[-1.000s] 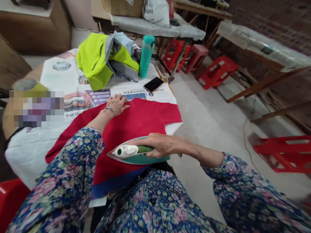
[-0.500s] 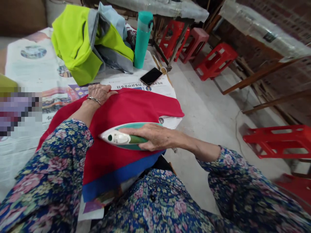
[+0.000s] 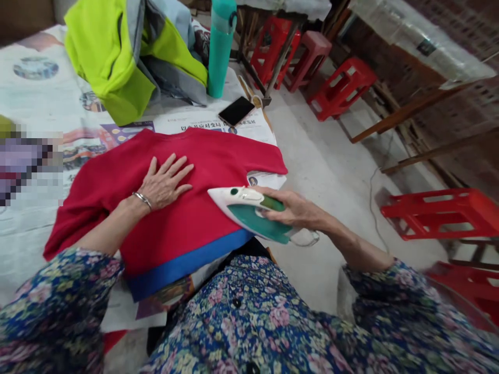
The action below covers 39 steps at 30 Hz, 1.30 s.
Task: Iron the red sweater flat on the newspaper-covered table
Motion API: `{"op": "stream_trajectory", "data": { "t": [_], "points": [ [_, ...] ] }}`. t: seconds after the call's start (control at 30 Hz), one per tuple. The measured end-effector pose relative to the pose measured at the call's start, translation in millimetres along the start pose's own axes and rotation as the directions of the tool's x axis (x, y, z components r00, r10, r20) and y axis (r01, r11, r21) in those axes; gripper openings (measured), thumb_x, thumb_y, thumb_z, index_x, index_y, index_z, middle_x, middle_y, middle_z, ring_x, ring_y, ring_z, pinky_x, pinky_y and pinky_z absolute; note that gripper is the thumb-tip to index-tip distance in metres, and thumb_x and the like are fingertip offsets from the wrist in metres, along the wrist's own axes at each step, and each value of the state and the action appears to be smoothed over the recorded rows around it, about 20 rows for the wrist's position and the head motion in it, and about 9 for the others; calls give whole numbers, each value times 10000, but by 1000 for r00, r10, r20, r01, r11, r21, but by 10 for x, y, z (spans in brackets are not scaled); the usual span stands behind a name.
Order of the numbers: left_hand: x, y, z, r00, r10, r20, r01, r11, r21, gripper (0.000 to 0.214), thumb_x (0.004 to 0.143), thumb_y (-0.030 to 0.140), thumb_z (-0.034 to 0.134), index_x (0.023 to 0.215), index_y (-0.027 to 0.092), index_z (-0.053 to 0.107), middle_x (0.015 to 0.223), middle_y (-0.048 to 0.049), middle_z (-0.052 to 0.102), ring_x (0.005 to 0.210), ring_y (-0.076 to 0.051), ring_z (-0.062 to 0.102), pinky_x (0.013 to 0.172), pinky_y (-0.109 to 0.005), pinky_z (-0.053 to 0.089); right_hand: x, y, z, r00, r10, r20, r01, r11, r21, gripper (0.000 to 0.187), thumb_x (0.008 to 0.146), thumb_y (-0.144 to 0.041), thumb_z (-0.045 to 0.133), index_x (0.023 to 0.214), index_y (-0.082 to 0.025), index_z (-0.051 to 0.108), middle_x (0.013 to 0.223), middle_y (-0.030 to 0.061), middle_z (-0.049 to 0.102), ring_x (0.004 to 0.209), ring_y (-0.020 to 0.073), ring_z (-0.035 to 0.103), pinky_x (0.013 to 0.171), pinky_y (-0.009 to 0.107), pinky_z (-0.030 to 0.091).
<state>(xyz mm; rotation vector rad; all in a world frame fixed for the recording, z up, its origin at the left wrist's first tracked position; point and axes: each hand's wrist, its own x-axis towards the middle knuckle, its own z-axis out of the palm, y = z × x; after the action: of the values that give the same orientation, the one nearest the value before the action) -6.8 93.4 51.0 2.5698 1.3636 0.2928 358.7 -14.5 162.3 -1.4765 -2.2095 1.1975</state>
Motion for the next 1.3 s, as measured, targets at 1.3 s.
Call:
{"op": "stream_trajectory", "data": {
  "t": [1.3],
  "points": [
    [-1250,1170,678,970,136,-203,-147,988,-45,574,1027,638,603,1346,171,702,1379,-181,711,1344,-332,652,1281,-570,479,98,-368,514,983,-44,-179,54,997,54,682,907,-252,636,1583,-336,634,1331,73,790,1216,329,744,992,573,671]
  ]
}}
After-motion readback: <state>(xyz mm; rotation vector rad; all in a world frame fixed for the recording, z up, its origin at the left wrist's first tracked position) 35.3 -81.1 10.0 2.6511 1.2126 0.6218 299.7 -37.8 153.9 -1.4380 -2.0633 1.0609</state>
